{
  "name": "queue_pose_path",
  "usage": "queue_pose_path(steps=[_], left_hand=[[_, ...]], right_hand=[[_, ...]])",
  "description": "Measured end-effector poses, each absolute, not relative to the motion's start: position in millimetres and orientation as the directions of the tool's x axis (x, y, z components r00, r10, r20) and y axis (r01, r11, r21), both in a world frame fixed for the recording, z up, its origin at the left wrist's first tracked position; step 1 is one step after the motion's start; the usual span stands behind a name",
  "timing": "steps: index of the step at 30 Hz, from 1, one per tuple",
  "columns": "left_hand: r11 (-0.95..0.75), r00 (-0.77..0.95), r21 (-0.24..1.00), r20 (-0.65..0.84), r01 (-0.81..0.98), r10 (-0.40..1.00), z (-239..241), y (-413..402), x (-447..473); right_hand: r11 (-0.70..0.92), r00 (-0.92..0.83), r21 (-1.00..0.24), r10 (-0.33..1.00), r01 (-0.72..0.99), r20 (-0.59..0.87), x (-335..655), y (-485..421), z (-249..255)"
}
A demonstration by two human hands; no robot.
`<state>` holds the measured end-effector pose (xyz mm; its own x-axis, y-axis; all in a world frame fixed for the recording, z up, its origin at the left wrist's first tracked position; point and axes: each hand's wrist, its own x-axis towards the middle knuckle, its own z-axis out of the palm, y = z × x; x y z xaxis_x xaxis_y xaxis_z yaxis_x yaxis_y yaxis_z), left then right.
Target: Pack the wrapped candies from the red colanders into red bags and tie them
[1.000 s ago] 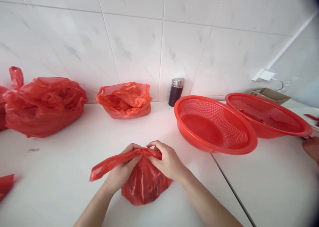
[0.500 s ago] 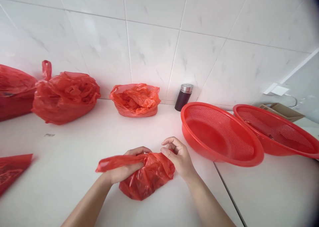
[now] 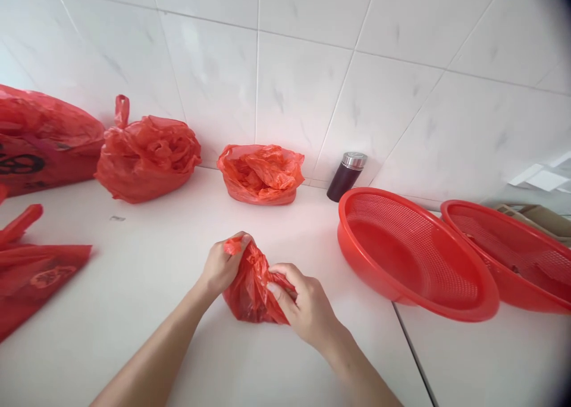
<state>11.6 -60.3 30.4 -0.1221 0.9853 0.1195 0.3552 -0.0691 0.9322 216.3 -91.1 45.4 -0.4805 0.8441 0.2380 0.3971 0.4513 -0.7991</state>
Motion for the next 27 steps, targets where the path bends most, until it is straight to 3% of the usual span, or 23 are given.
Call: queue_pose_path(steps=[5, 12, 15, 18, 20, 21, 23, 24, 25, 27], left_hand=[[-0.052, -0.233, 0.923, 0.151, 0.382, 0.961, 24, -51, -4], [-0.034, -0.282, 0.922, 0.153, 0.386, 0.947, 17, -47, -3], [-0.091, -0.383, 0.898, 0.273, 0.431, 0.882, 28, -54, -3], [-0.171, -0.504, 0.828, 0.475, 0.534, 0.721, 58, -73, 4], [-0.267, -0.357, 0.706, 0.602, 0.656, 0.714, 82, -87, 18], [-0.339, -0.145, 0.603, 0.611, 0.722, 0.778, 93, -92, 26], [-0.432, 0.276, 0.495, 0.359, 0.754, 0.892, 110, -96, 41], [-0.444, 0.4, 0.483, 0.198, 0.755, 0.895, 115, -94, 45], [-0.426, 0.451, 0.493, 0.074, 0.759, 0.889, 117, -90, 47], [-0.368, 0.443, 0.516, -0.024, 0.773, 0.896, 119, -80, 44]], right_hand=[[0.512, -0.497, -0.731, 0.824, 0.452, 0.27, 209, -100, 50], [0.386, -0.439, -0.756, 0.887, 0.529, 0.146, 224, -92, 50], [0.339, -0.382, -0.738, 0.916, 0.583, 0.12, 233, -85, 46], [0.36, -0.357, -0.758, 0.917, 0.544, 0.18, 236, -83, 45], [0.42, -0.326, -0.784, 0.899, 0.458, 0.292, 235, -84, 46], [0.452, -0.296, -0.787, 0.888, 0.42, 0.351, 234, -86, 47], [0.497, -0.226, -0.78, 0.868, 0.38, 0.443, 234, -87, 49], [0.504, -0.193, -0.778, 0.863, 0.376, 0.467, 234, -87, 49], [0.501, -0.161, -0.78, 0.864, 0.376, 0.477, 235, -86, 49], [0.468, -0.096, -0.798, 0.878, 0.381, 0.469, 237, -83, 48]])
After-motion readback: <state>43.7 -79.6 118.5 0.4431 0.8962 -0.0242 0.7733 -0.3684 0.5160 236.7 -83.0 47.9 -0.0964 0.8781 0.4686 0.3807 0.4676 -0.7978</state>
